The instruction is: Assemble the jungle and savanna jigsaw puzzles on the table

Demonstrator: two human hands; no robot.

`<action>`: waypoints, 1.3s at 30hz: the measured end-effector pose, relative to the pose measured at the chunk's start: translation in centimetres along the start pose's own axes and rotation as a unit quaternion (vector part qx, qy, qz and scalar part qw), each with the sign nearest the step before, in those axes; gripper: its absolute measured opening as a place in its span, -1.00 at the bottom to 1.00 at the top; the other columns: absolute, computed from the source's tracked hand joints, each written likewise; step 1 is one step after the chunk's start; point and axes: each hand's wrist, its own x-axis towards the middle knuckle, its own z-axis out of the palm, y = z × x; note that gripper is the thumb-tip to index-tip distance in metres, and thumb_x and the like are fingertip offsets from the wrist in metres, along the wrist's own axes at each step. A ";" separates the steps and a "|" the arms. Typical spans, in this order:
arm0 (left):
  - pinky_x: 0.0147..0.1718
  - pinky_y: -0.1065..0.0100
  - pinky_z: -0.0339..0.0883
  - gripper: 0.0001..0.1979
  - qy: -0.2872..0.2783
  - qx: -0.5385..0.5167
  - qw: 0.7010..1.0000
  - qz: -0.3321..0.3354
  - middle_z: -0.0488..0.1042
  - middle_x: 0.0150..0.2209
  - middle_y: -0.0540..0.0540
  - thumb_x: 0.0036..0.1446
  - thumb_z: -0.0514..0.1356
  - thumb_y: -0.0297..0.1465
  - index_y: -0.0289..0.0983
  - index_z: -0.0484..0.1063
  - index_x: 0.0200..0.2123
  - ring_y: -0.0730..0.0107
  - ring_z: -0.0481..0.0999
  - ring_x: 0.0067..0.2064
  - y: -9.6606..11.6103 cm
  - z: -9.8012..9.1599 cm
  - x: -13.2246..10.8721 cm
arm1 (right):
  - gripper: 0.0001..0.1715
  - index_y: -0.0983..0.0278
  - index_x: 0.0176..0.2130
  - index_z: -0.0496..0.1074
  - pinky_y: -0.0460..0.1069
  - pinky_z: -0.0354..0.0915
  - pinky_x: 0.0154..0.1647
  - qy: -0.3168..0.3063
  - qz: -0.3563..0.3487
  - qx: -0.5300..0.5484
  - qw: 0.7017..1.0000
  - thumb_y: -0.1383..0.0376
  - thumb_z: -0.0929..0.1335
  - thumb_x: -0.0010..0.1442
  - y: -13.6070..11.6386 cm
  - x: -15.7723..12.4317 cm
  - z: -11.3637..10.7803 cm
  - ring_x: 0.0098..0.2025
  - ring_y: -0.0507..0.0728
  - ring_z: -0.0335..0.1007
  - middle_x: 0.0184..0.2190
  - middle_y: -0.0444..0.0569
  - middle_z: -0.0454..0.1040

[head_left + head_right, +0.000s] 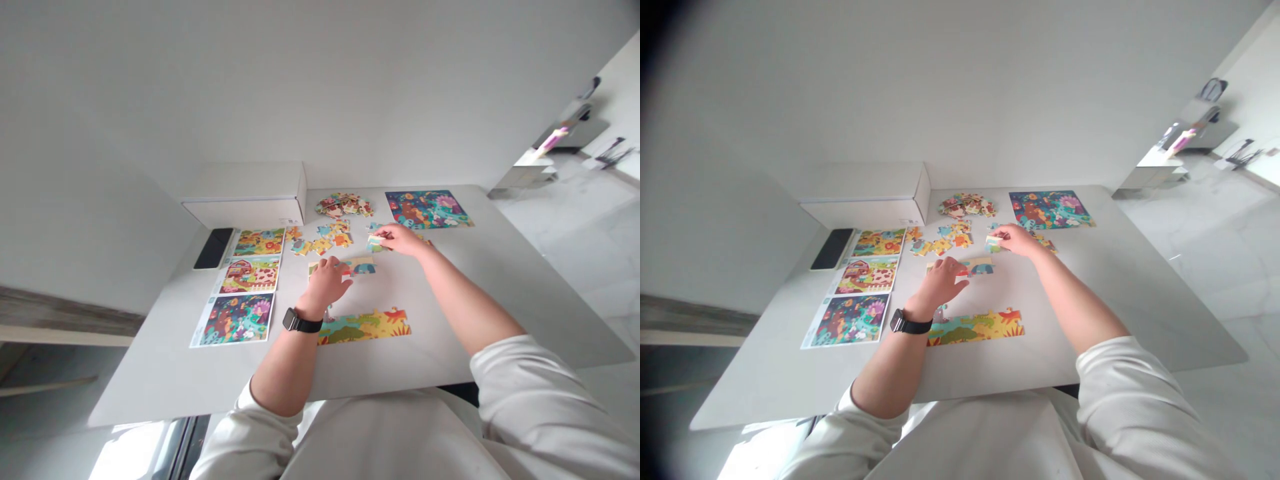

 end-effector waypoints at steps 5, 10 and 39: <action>0.30 -0.05 0.39 -0.69 0.065 -0.091 0.993 0.022 0.53 0.19 -0.24 0.38 0.32 -0.23 -0.15 0.63 0.12 -0.03 0.49 0.25 -0.3 1.1 1.0 | -0.45 0.19 -0.03 0.63 0.05 0.50 -0.15 0.083 0.047 0.241 0.966 0.07 0.63 0.02 0.0 -4.2 -0.1 -0.20 0.15 0.58 -0.10 0.01 0.69; 0.04 0.18 0.50 -0.73 0.113 -0.287 0.951 0.025 0.64 0.02 -0.17 0.38 0.30 -0.21 -0.18 0.62 0.04 0.23 0.62 -0.08 0.4 1.5 2.0 | -0.38 0.15 -0.03 0.58 0.13 0.55 -0.08 0.092 0.062 0.335 0.935 -0.01 0.65 -0.02 -0.9 -7.2 2.8 -0.15 0.19 0.60 -0.16 -0.04 0.66; -0.49 0.46 0.31 -0.67 0.036 -0.605 0.788 -0.107 0.52 -0.40 -0.05 0.20 0.39 -0.11 -0.24 0.46 -0.33 0.46 0.47 -0.41 1.4 1.6 2.7 | -0.57 0.07 0.14 0.47 0.39 0.30 0.45 0.158 -0.211 -0.119 0.957 0.33 0.46 0.30 -4.4 -9.9 6.7 0.37 0.41 0.37 0.23 0.14 0.47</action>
